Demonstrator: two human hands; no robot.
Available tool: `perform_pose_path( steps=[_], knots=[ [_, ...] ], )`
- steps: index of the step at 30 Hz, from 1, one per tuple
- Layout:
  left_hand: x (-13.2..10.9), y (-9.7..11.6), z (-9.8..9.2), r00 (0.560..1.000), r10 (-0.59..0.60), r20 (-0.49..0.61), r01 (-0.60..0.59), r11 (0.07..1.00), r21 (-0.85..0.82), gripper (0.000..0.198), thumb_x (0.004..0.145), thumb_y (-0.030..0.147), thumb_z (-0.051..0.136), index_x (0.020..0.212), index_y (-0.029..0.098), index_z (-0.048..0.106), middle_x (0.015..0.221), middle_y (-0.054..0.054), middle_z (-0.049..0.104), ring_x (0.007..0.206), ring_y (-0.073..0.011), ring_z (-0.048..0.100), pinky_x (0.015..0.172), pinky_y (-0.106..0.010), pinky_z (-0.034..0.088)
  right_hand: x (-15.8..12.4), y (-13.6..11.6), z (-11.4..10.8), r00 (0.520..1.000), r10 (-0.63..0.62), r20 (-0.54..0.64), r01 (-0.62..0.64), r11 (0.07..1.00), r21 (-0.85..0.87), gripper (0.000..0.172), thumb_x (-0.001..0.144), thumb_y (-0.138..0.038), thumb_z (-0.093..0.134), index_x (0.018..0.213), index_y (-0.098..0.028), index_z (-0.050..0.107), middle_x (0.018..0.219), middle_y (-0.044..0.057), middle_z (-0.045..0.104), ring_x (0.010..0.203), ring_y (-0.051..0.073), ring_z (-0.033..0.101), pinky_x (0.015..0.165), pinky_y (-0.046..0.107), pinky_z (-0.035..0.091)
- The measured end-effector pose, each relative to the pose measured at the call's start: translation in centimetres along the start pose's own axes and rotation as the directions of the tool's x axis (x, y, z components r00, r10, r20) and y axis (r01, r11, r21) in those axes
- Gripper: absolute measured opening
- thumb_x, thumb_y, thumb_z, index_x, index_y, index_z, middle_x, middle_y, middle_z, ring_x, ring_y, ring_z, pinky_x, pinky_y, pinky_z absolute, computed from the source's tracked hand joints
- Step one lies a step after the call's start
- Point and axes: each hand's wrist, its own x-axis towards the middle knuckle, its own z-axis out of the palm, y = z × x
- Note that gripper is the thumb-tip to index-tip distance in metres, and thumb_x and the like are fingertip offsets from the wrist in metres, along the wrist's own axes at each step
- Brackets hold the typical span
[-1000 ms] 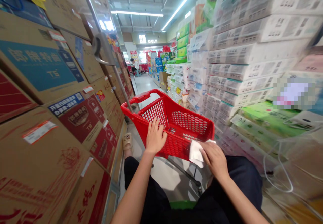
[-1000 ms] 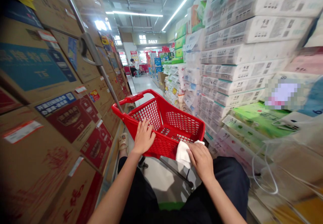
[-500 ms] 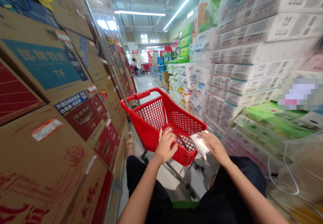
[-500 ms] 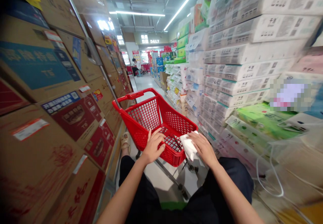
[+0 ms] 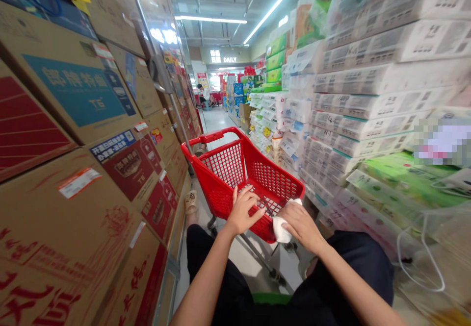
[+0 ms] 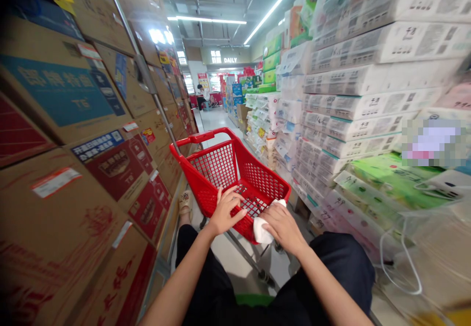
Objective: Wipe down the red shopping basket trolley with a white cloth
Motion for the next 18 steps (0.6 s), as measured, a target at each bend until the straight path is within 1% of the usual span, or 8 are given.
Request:
perform_pose_path(
  steps=[2,4,7,9,12,14,16,18],
  knots=[
    [0.0,0.0,0.0,1.000,-0.002,0.008,0.002,1.000,-0.001,0.019,0.091,0.038,0.060,0.080,0.023,0.058,0.111,-0.002,0.068,0.143,-0.0263,0.039,0.122,-0.061,0.002,-0.7,2.8,-0.5,0.998,0.057,-0.032,-0.057,0.998,-0.008,0.037,0.103,-0.038,0.037,0.130,-0.027,0.059,0.127,0.006,0.067,0.124,0.023,0.056,0.118,0.053,0.029],
    [0.0,0.1,0.0,1.000,-0.010,0.019,0.010,1.000,-0.001,0.019,0.092,0.038,0.060,0.080,0.023,0.058,0.111,-0.002,0.068,0.143,-0.0269,0.039,0.122,-0.061,0.002,-1.3,4.9,-0.7,0.980,0.171,-0.105,-0.176,0.984,-0.033,0.039,0.104,-0.036,0.033,0.136,-0.027,0.055,0.135,0.007,0.063,0.133,0.024,0.050,0.119,0.058,0.024],
    [0.1,0.1,0.1,1.000,-0.009,0.027,0.009,1.000,-0.002,0.019,0.092,0.038,0.059,0.081,0.023,0.058,0.112,-0.003,0.068,0.144,-0.0275,0.038,0.122,-0.062,0.001,-1.8,5.1,-0.4,0.945,0.275,-0.178,-0.287,0.957,-0.044,0.042,0.104,-0.032,0.032,0.142,-0.027,0.050,0.142,0.006,0.058,0.142,0.025,0.041,0.119,0.061,0.021],
    [0.1,0.0,0.1,1.000,-0.008,0.021,0.008,1.000,-0.007,0.019,0.092,0.037,0.059,0.080,0.023,0.058,0.113,-0.003,0.068,0.144,-0.0278,0.038,0.122,-0.062,0.000,-1.7,3.2,0.3,0.955,0.250,-0.159,-0.259,0.965,-0.038,0.042,0.104,-0.031,0.034,0.143,-0.029,0.050,0.142,0.005,0.058,0.143,0.025,0.040,0.121,0.059,0.020],
    [0.0,-0.5,0.2,1.000,-0.004,0.008,0.005,1.000,-0.024,0.018,0.091,0.036,0.061,0.080,0.023,0.057,0.113,-0.003,0.068,0.144,-0.0274,0.037,0.122,-0.061,-0.002,-1.2,-0.8,1.4,0.986,0.143,-0.080,-0.145,0.989,-0.018,0.044,0.103,-0.031,0.039,0.147,-0.031,0.045,0.141,0.004,0.059,0.140,0.023,0.042,0.122,0.055,0.019],
    [-0.1,-1.0,0.1,1.000,0.006,0.004,-0.006,0.999,-0.040,0.018,0.091,0.036,0.062,0.081,0.022,0.057,0.113,-0.002,0.068,0.143,-0.0268,0.038,0.122,-0.061,-0.003,-0.8,-2.3,1.7,0.995,0.081,-0.054,-0.082,0.997,-0.008,0.047,0.103,-0.032,0.041,0.149,-0.031,0.042,0.141,0.004,0.059,0.138,0.022,0.045,0.123,0.053,0.019],
    [-0.2,-1.5,-0.2,1.000,0.019,0.014,-0.018,0.998,-0.056,0.018,0.091,0.036,0.062,0.081,0.022,0.057,0.114,-0.002,0.068,0.143,-0.0268,0.038,0.122,-0.060,-0.004,-0.5,-2.0,1.4,1.000,0.009,-0.009,-0.009,1.000,-0.003,0.048,0.103,-0.034,0.042,0.151,-0.032,0.040,0.142,0.003,0.058,0.137,0.021,0.047,0.123,0.050,0.020],
    [-0.4,-1.8,-0.6,0.999,0.027,0.035,-0.024,0.997,-0.070,0.019,0.092,0.037,0.060,0.081,0.022,0.058,0.115,-0.002,0.068,0.143,-0.0275,0.038,0.122,-0.061,-0.003,-0.4,0.0,0.7,0.999,-0.040,0.036,0.040,0.999,-0.010,0.047,0.103,-0.037,0.042,0.150,-0.034,0.041,0.144,0.002,0.058,0.136,0.020,0.048,0.123,0.049,0.021]
  ],
)
